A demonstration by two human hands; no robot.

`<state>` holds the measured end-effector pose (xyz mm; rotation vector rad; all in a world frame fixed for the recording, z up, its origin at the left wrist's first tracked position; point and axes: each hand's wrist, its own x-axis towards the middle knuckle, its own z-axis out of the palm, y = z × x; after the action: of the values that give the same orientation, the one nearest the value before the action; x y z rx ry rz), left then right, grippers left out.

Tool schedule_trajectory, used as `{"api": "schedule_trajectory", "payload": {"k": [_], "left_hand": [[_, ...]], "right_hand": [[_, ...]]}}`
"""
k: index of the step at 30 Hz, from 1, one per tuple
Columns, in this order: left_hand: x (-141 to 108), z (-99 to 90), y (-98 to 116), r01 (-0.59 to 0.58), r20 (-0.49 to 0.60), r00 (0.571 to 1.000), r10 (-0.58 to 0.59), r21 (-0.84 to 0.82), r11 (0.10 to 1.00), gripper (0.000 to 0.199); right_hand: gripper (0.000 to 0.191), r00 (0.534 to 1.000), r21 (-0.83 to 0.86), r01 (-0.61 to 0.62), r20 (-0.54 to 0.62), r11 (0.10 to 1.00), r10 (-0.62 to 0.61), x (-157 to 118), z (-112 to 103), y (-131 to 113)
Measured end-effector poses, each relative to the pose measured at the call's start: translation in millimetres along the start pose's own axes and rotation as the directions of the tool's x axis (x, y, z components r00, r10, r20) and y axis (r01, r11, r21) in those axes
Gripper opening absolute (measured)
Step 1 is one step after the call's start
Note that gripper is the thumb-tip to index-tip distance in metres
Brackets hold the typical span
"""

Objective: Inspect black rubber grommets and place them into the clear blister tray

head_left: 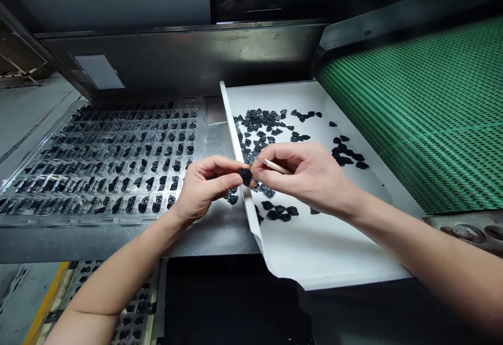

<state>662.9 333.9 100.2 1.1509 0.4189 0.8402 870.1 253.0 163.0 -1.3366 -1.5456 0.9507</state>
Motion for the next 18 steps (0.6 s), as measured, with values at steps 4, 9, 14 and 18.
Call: {"api": "schedule_trajectory", "payload": {"k": [4, 9, 14, 18], "left_hand": [[1.8, 0.5, 2.3, 0.008, 0.019, 1.000, -0.007, -0.036, 0.999, 0.017], [2.2, -0.5, 1.1, -0.005, 0.020, 1.000, 0.006, -0.021, 1.000, 0.016], [-0.4, -0.5, -0.5, -0.088, -0.003, 0.996, 0.089, 0.124, 0.988, 0.019], [-1.5, 1.0, -0.3, -0.093, -0.005, 0.995, 0.096, 0.184, 0.979, 0.019]], "right_hand": [[0.014, 1.000, 0.027, -0.010, 0.017, 1.000, 0.010, 1.1, 0.0, -0.5], [0.014, 1.000, 0.006, 0.008, 0.013, 1.000, -0.009, 0.5, -1.1, -0.6], [0.007, 1.000, -0.040, 0.003, -0.012, 0.999, -0.004, -2.0, -0.4, 1.9], [0.007, 1.000, -0.012, -0.026, -0.011, 1.000, 0.026, -2.1, 1.2, -0.3]]}}
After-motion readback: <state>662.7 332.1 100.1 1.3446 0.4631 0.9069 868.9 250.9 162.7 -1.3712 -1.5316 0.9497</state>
